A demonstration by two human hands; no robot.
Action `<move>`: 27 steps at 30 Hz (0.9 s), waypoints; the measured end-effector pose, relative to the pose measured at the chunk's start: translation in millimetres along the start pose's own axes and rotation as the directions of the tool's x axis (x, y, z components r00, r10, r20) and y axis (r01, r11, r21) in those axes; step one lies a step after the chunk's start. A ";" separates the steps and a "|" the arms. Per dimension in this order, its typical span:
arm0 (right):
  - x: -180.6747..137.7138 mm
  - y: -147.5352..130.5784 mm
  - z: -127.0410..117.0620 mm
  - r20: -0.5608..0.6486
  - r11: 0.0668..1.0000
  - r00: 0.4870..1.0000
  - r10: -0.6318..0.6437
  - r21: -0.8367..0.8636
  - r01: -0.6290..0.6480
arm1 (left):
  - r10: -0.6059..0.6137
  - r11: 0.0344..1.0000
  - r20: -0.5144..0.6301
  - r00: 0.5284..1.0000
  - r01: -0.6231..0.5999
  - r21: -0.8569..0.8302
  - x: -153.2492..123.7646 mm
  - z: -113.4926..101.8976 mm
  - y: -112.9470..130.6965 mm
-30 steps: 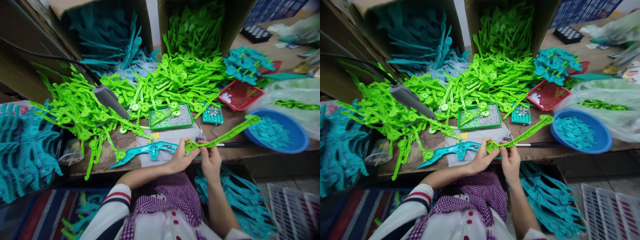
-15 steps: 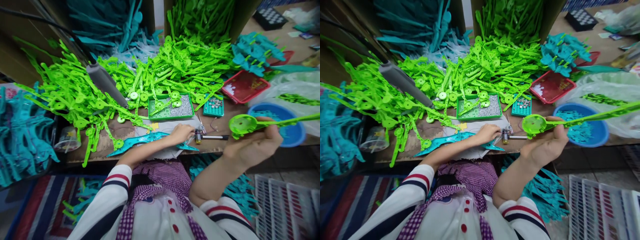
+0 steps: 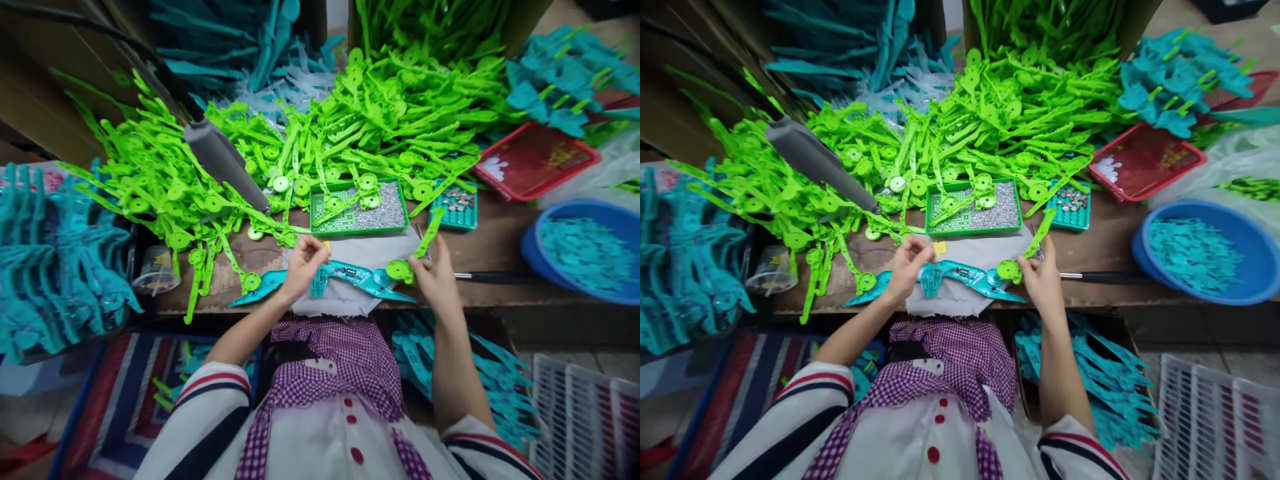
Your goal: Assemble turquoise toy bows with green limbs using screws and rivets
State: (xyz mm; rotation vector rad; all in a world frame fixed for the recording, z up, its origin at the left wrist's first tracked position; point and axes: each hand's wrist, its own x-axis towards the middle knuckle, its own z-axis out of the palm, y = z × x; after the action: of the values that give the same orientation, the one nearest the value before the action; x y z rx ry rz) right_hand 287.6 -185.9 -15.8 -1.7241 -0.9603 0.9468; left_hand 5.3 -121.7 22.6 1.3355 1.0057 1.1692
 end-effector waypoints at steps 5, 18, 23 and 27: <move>8.7 9.9 12.2 0.094 0.868 0.989 -0.118 -0.475 0.149 | 0.049 0.852 0.395 0.917 -0.245 0.463 -6.3 25.9 -35.6; -5.4 -2.1 -2.4 0.532 0.579 0.779 -0.332 -0.537 0.614 | -0.027 0.999 0.116 0.993 0.022 0.045 3.5 4.0 -20.8; 7.0 -3.7 -6.9 0.667 0.561 0.693 -0.275 -0.474 0.678 | 0.023 1.000 -0.066 0.998 -0.024 -0.015 6.6 5.1 -16.2; 17.3 3.6 -8.3 0.690 0.536 0.684 -0.238 -0.494 0.685 | 0.024 0.936 0.297 0.955 -0.126 0.329 -9.1 18.0 -37.2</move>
State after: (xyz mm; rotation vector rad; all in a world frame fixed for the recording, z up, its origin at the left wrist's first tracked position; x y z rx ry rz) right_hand 302.6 -174.2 -20.0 -1.6043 -2.3618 0.6989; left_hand 23.1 -130.1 -14.9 1.7808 0.9783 0.8403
